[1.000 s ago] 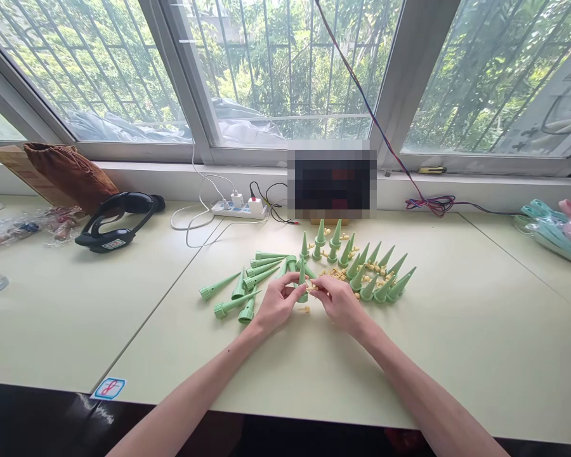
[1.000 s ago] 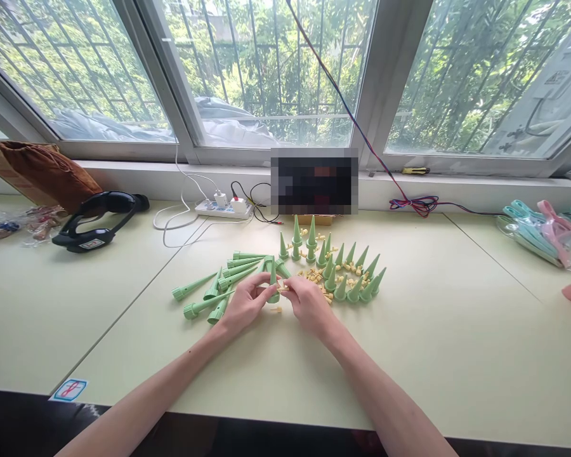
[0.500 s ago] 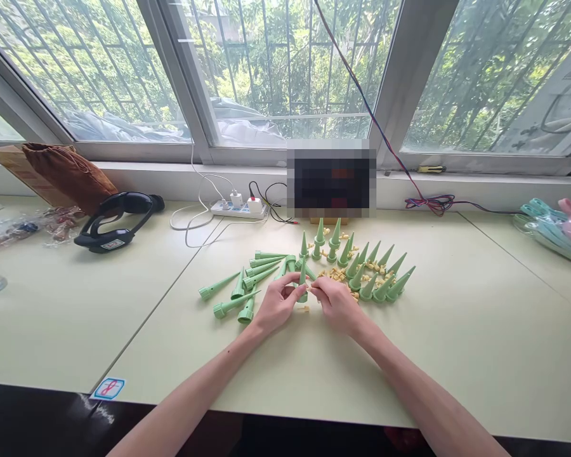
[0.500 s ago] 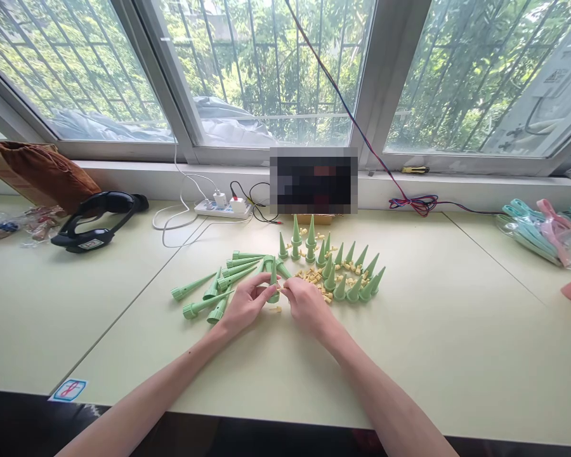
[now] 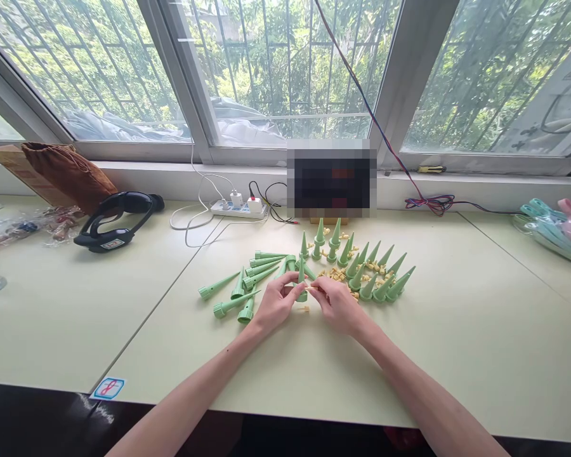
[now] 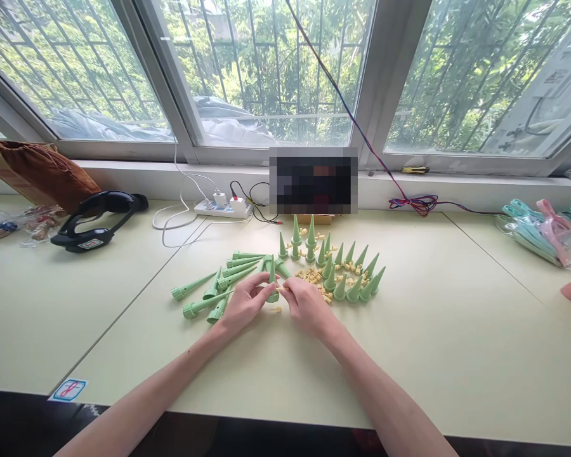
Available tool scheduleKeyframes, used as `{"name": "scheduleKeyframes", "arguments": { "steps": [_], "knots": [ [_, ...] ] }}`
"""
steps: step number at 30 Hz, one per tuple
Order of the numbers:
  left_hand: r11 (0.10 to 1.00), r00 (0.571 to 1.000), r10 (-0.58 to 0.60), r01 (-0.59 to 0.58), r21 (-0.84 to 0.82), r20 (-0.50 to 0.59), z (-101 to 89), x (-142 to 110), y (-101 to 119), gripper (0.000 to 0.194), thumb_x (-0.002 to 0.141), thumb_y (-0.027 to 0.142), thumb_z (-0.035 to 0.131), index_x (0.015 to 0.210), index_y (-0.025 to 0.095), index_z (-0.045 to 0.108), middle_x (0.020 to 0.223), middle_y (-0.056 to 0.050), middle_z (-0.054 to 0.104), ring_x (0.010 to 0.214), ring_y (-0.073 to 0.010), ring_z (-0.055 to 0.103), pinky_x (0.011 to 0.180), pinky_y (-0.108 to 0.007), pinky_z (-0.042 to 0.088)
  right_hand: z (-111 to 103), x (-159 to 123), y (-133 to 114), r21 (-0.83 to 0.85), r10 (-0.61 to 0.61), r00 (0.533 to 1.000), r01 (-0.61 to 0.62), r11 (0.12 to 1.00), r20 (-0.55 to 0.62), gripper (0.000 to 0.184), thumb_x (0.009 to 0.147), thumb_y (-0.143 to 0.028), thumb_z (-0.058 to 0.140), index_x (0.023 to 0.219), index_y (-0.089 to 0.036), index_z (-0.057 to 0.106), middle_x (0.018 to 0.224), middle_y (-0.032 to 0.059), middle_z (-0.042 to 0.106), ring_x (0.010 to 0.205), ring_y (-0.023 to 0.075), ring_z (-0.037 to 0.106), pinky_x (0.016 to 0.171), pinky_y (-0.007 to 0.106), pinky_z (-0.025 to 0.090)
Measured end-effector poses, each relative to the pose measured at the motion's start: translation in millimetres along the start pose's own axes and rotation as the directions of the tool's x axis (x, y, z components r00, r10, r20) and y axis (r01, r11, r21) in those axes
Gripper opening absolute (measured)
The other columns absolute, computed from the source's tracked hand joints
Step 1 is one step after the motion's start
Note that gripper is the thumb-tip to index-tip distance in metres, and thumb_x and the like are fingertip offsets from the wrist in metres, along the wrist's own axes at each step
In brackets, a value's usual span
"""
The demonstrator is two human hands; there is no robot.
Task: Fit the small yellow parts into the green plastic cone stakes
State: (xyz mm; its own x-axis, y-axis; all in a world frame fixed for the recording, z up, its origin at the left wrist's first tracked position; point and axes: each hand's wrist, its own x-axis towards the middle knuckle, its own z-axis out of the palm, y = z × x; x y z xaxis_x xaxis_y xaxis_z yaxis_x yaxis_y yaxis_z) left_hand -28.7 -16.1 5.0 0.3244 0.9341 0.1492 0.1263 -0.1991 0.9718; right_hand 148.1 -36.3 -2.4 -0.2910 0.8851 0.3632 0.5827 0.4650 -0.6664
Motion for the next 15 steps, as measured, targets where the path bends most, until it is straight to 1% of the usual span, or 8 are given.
{"name": "scheduleKeyframes", "arguments": {
  "steps": [4, 9, 15],
  "knots": [
    [1.000, 1.000, 0.002, -0.002, 0.012, -0.003, 0.1, 0.5, 0.4, 0.032, 0.088, 0.040, 0.061, 0.108, 0.017, 0.068, 0.094, -0.004, 0.068, 0.070, -0.0113, 0.062, 0.069, -0.025, 0.055, -0.6, 0.7, -0.5, -0.035, 0.019, 0.999, -0.018, 0.999, 0.025, 0.024, 0.099, -0.026, 0.040, 0.077, -0.020, 0.047, 0.070, 0.0002, 0.050, 0.062, 0.0144, 0.045, 0.059, 0.025, 0.032],
    [1.000, 1.000, 0.013, -0.013, 0.006, 0.006, 0.3, 0.8, -2.5, 0.031, 0.088, 0.039, 0.060, 0.108, 0.016, 0.067, 0.100, -0.006, 0.069, 0.073, -0.0123, 0.063, 0.070, -0.025, 0.055, -1.2, 0.5, -3.4, -0.065, 0.050, 0.996, -0.045, 0.997, 0.067, 0.027, 0.100, -0.025, 0.035, 0.074, -0.021, 0.042, 0.070, 0.0004, 0.051, 0.061, 0.0147, 0.045, 0.058, 0.025, 0.032],
    [0.999, 0.999, 0.037, -0.036, -0.009, 0.018, -0.4, 0.7, -7.6, 0.030, 0.088, 0.039, 0.060, 0.106, 0.016, 0.066, 0.098, -0.005, 0.068, 0.074, -0.0130, 0.064, 0.066, -0.023, 0.052, 0.6, -0.5, -3.4, -0.015, 0.076, 0.994, -0.075, 0.997, 0.082, 0.029, 0.101, -0.029, 0.031, 0.075, -0.021, 0.040, 0.069, 0.0000, 0.052, 0.061, 0.0146, 0.046, 0.059, 0.025, 0.034]
  ]
}}
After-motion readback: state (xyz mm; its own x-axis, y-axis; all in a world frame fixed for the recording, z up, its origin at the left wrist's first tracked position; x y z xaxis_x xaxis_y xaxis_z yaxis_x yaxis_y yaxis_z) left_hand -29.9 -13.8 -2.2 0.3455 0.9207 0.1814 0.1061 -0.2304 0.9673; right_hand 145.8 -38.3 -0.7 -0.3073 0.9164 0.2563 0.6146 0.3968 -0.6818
